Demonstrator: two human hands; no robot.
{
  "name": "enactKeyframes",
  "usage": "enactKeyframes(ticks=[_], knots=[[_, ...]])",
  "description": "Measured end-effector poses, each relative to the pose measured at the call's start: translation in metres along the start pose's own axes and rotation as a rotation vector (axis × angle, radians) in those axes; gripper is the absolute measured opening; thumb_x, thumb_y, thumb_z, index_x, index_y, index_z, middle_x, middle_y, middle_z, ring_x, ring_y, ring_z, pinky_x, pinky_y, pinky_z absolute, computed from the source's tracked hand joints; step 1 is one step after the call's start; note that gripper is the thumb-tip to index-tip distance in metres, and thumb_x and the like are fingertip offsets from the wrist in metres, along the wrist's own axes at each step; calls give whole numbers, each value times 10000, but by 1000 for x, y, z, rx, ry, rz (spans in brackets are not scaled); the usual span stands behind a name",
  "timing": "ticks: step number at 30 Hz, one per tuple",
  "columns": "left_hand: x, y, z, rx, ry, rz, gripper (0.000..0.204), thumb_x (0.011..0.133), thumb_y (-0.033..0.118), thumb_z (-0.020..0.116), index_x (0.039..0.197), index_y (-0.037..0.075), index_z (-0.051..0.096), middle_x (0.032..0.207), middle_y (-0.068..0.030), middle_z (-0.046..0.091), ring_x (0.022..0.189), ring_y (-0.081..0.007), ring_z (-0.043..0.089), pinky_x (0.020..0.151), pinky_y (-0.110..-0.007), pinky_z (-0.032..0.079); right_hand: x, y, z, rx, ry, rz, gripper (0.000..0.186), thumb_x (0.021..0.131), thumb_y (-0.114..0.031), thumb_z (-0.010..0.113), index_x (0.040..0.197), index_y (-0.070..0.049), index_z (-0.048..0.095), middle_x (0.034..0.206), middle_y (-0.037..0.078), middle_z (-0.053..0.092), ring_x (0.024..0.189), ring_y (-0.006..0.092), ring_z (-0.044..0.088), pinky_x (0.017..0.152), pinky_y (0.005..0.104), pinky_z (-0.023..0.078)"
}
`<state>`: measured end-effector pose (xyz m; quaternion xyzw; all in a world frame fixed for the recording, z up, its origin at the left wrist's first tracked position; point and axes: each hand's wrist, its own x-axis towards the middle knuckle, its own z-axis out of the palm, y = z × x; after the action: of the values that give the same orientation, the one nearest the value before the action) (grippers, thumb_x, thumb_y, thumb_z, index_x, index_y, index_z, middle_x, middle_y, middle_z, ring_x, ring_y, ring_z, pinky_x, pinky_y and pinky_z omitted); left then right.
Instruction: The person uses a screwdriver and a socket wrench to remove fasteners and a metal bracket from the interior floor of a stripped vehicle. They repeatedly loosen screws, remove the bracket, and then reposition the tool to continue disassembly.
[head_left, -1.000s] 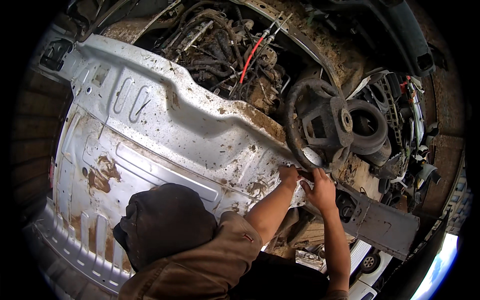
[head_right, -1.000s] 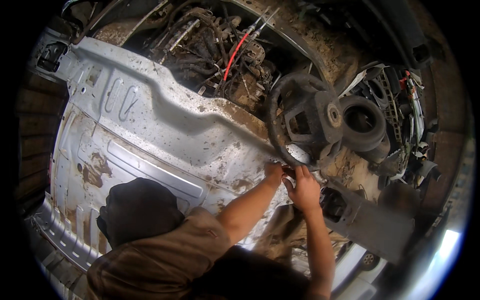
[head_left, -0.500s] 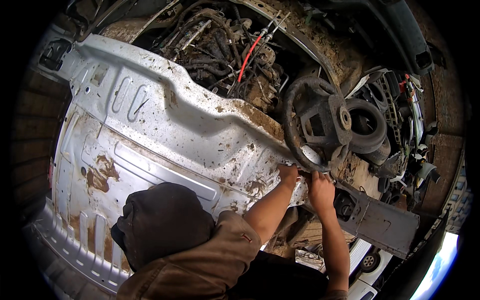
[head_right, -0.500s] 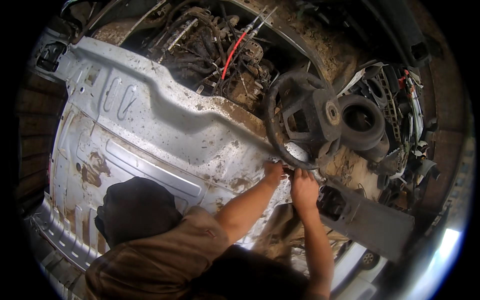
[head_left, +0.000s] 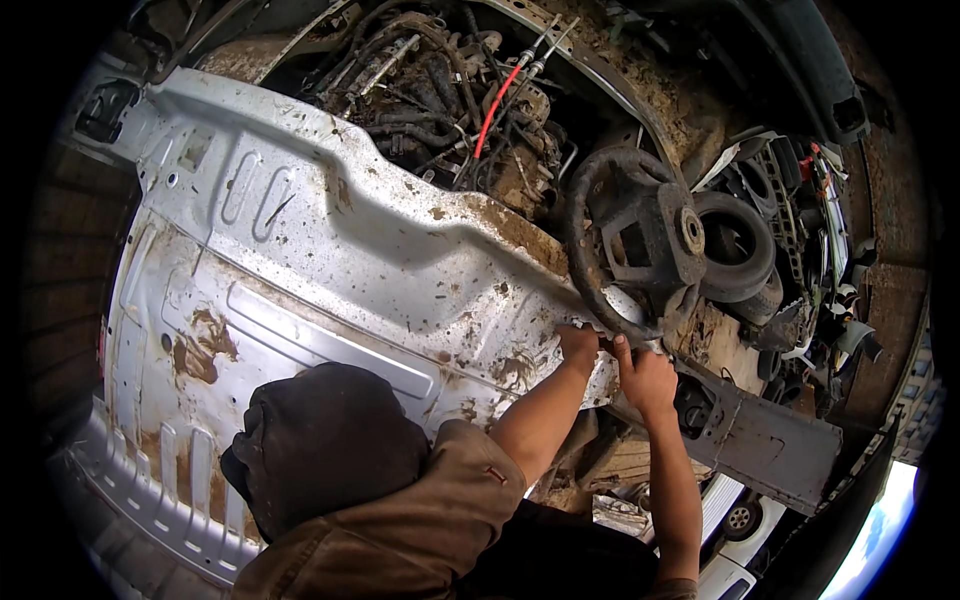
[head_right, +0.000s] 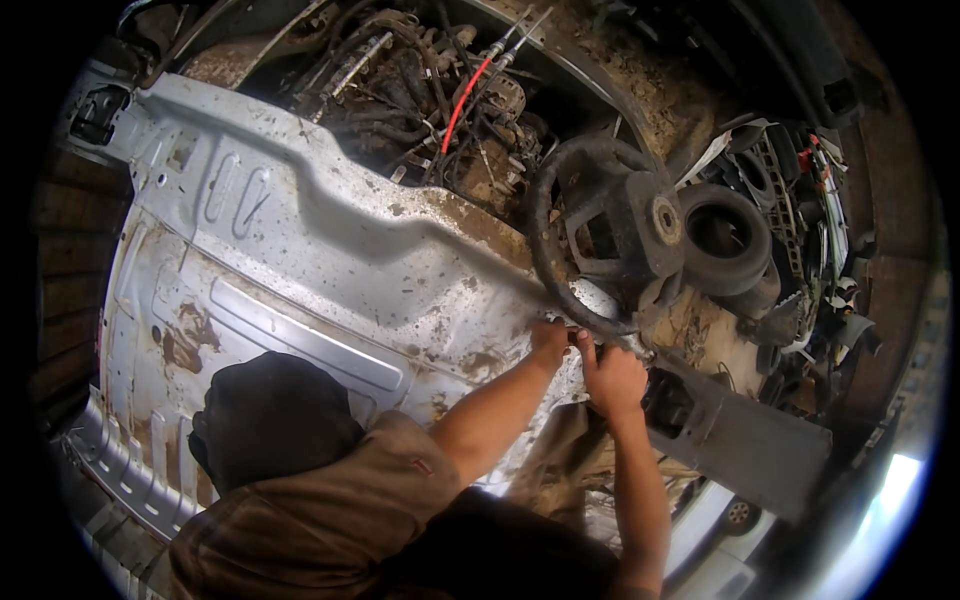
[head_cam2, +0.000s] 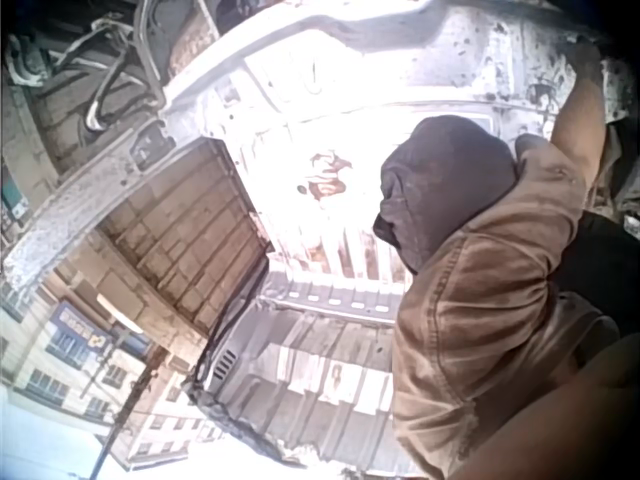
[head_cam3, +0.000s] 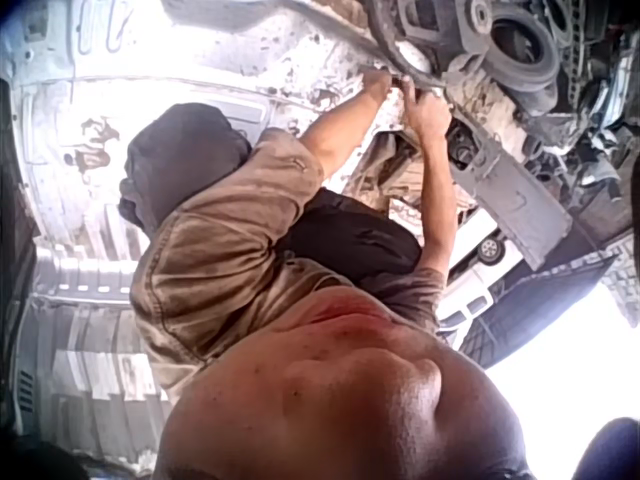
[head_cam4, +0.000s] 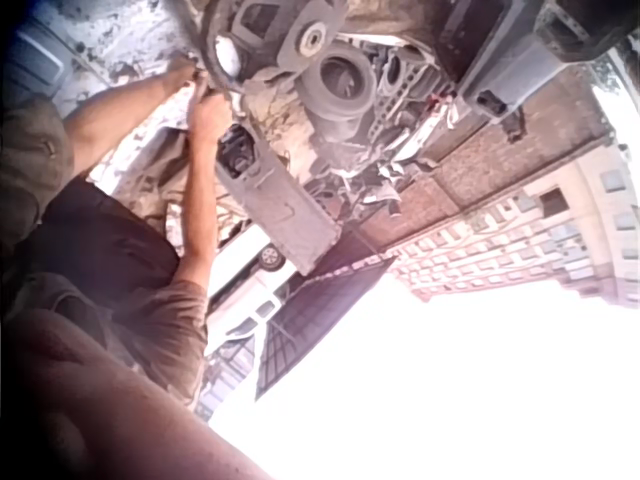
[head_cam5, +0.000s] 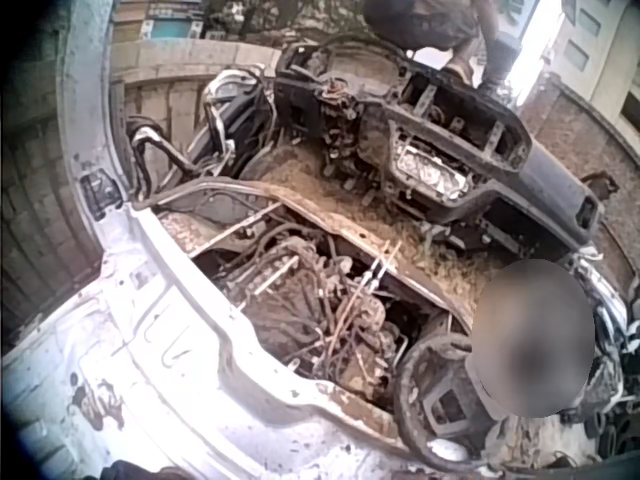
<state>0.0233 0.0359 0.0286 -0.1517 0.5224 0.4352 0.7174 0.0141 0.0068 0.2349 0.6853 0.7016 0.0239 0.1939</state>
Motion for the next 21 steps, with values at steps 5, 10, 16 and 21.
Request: enactKeyframes(ticks=[5,10,16,21], knots=[[-4,-2,3,49,-4,1,410,887,118,595,1158,-44,333,836,-220,682,639,-281,686,515,-356,532,5,22,22,84,-3,-42,544,922,-513,538,774,-2,653,715,224,659,678,445,644,653,525,515],[21,-3,-5,63,53,44,420,882,102,585,1174,-49,323,923,-252,658,646,-284,687,521,-362,544,2,-7,2,-25,5,-169,307,882,-333,637,833,-30,622,758,178,666,715,422,643,669,508,510],[7,1,-5,-42,20,-8,399,883,60,550,1193,-33,317,935,-240,651,659,-268,691,476,-342,519,7,0,-2,-9,140,-510,143,793,-66,640,899,-59,545,913,162,617,916,384,607,742,477,493],[-5,-8,5,-110,-3,-22,357,894,27,523,1192,-13,332,877,-197,643,636,-245,682,447,-325,490,-3,18,-2,155,-189,-184,535,786,-380,706,1147,-41,502,906,218,685,878,428,654,734,511,525]])
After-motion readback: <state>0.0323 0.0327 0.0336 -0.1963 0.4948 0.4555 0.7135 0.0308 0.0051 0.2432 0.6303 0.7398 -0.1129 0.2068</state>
